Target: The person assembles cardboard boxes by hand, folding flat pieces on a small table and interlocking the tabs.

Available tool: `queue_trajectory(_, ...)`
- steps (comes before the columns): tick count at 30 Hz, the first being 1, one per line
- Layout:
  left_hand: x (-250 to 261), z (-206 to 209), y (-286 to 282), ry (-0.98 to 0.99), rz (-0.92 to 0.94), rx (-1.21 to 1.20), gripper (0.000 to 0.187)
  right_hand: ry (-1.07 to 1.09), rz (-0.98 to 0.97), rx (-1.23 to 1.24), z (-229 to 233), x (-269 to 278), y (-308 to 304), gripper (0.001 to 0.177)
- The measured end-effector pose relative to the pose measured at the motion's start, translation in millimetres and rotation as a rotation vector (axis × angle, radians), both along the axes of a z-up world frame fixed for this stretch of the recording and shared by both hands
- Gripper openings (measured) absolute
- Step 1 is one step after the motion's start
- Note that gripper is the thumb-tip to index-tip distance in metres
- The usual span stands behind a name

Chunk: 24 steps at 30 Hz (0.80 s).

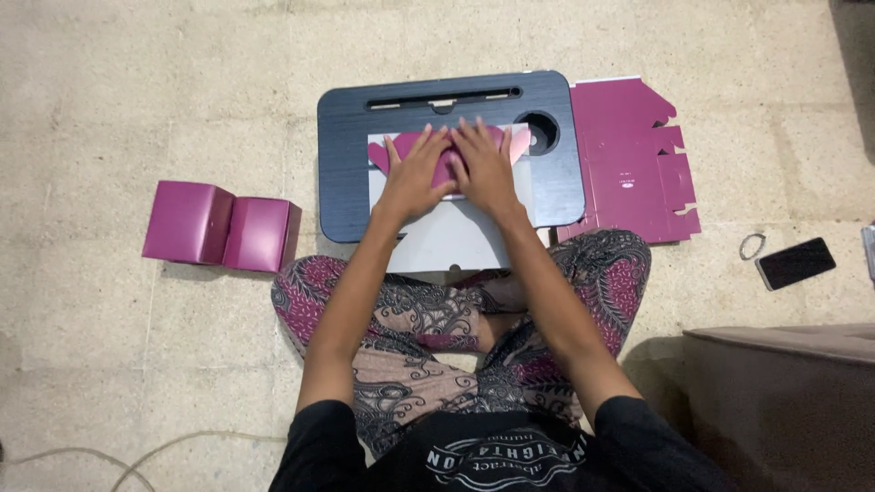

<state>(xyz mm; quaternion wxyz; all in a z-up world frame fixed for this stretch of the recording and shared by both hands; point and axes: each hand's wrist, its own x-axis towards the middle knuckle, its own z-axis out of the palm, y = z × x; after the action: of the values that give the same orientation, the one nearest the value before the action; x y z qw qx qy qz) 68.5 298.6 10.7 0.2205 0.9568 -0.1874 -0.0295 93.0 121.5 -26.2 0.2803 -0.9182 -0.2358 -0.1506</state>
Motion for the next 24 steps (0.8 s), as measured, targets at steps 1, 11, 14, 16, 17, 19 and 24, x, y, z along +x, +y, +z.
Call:
queue_trajectory(1,1.2,-10.3,2.7,-0.030,-0.014,0.009,0.073,0.058,-0.021,-0.085,-9.7,-2.3,1.2,0.042)
queue_trajectory(11,5.4,-30.7,0.6,-0.017,0.049,0.171,0.091,0.234,-0.041,-0.327,-14.2,-0.4,0.6,0.056)
queue_trajectory(14,6.6,-35.2,-0.1,0.000,0.068,0.183,0.092,0.243,-0.039,-0.369,-24.3,4.8,-2.9,0.058)
queue_trajectory(16,6.7,-33.3,0.1,0.001,0.071,0.186,0.092,0.248,-0.040,-0.365,-24.9,5.5,-2.3,0.058)
queue_trajectory(17,6.9,-32.4,-0.4,0.002,0.073,0.190,0.092,0.253,-0.041,-0.361,-25.3,6.0,-2.6,0.058)
queue_trajectory(19,8.3,-33.5,-0.9,0.008,0.075,0.187,0.092,0.261,-0.041,-0.346,-23.5,6.8,-4.0,0.058)
queue_trajectory(24,9.5,-36.7,0.6,0.025,0.087,0.196,0.092,0.257,-0.038,-0.333,-19.8,6.9,-3.8,0.058)
